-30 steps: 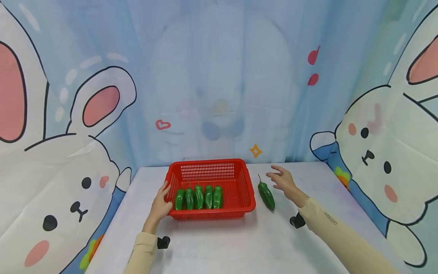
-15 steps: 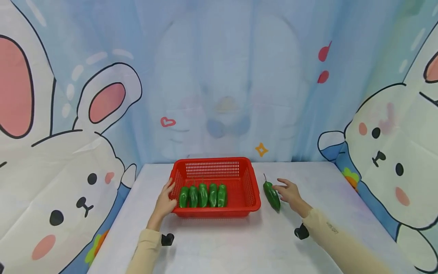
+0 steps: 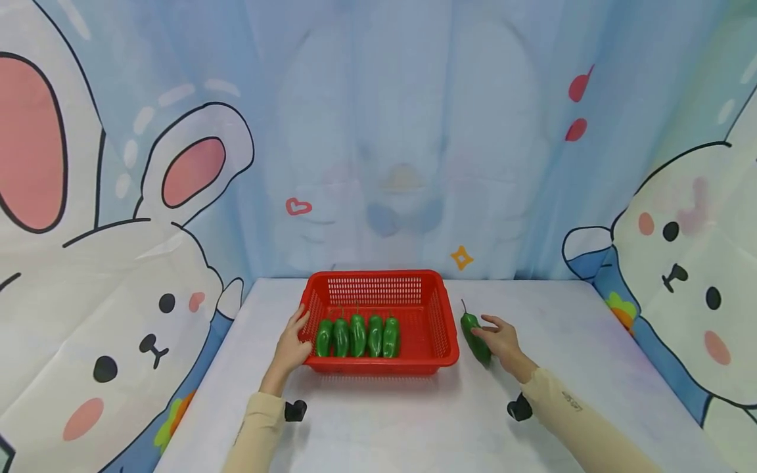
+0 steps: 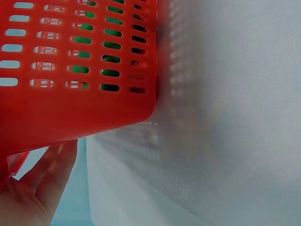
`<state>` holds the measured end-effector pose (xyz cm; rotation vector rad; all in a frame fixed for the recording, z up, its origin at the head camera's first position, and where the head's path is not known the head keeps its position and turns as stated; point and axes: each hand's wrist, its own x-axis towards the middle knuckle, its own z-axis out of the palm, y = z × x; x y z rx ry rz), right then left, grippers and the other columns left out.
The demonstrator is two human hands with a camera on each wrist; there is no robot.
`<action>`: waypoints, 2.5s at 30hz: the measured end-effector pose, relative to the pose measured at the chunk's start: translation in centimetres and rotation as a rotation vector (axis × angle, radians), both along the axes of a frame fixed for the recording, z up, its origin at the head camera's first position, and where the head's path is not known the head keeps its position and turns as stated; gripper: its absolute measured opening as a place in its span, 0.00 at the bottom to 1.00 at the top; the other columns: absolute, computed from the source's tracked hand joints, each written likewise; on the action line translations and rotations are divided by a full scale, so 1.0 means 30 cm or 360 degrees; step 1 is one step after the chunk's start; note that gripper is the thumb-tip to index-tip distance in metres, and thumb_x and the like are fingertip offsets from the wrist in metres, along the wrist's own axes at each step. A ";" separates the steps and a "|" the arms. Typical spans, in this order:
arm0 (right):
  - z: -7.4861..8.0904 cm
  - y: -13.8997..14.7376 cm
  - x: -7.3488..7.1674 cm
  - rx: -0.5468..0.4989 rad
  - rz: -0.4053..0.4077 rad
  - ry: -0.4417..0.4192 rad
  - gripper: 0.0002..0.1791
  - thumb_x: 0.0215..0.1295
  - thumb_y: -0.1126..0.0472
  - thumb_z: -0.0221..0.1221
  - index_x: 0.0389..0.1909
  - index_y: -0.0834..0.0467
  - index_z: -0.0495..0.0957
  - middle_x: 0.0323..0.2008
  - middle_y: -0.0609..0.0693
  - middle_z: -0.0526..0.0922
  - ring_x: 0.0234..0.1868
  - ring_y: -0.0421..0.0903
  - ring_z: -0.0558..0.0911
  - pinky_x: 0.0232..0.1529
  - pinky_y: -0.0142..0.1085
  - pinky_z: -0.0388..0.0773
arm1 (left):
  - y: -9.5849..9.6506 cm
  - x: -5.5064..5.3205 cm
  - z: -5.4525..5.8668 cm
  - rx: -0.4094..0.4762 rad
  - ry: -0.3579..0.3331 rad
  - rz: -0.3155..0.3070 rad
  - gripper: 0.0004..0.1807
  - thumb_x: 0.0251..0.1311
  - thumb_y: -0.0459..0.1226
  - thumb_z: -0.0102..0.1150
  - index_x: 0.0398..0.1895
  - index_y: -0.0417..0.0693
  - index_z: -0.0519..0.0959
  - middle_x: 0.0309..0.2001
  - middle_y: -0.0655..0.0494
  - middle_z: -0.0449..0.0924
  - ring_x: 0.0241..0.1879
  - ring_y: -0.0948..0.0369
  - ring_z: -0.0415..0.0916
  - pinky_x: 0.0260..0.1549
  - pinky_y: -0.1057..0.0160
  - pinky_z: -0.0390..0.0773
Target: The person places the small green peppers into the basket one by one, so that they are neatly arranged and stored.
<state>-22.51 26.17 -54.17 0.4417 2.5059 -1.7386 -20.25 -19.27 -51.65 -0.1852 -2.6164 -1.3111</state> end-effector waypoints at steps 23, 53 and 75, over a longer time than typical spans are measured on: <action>-0.015 -0.025 -0.008 0.0060 -0.0173 0.0041 0.28 0.65 0.71 0.53 0.66 0.71 0.65 0.60 0.75 0.69 0.61 0.68 0.72 0.59 0.56 0.71 | 0.009 -0.007 0.010 0.0003 -0.0045 0.0037 0.43 0.41 0.21 0.49 0.71 0.34 0.64 0.76 0.48 0.53 0.74 0.45 0.50 0.62 0.42 0.66; 0.327 0.036 -0.006 -0.0099 -0.0184 0.0272 0.26 0.69 0.72 0.50 0.68 0.72 0.64 0.64 0.74 0.67 0.63 0.67 0.71 0.58 0.53 0.72 | 0.012 0.008 0.034 0.0037 -0.0034 -0.0023 0.42 0.42 0.22 0.47 0.71 0.31 0.63 0.77 0.46 0.52 0.74 0.44 0.49 0.59 0.40 0.68; 0.368 -0.146 -0.004 -0.0179 -0.0035 0.0310 0.24 0.69 0.72 0.49 0.66 0.73 0.66 0.61 0.75 0.69 0.60 0.67 0.74 0.52 0.49 0.78 | 0.007 0.022 0.003 0.0056 -0.0055 -0.0019 0.41 0.44 0.23 0.48 0.70 0.30 0.63 0.76 0.44 0.53 0.74 0.42 0.49 0.59 0.40 0.68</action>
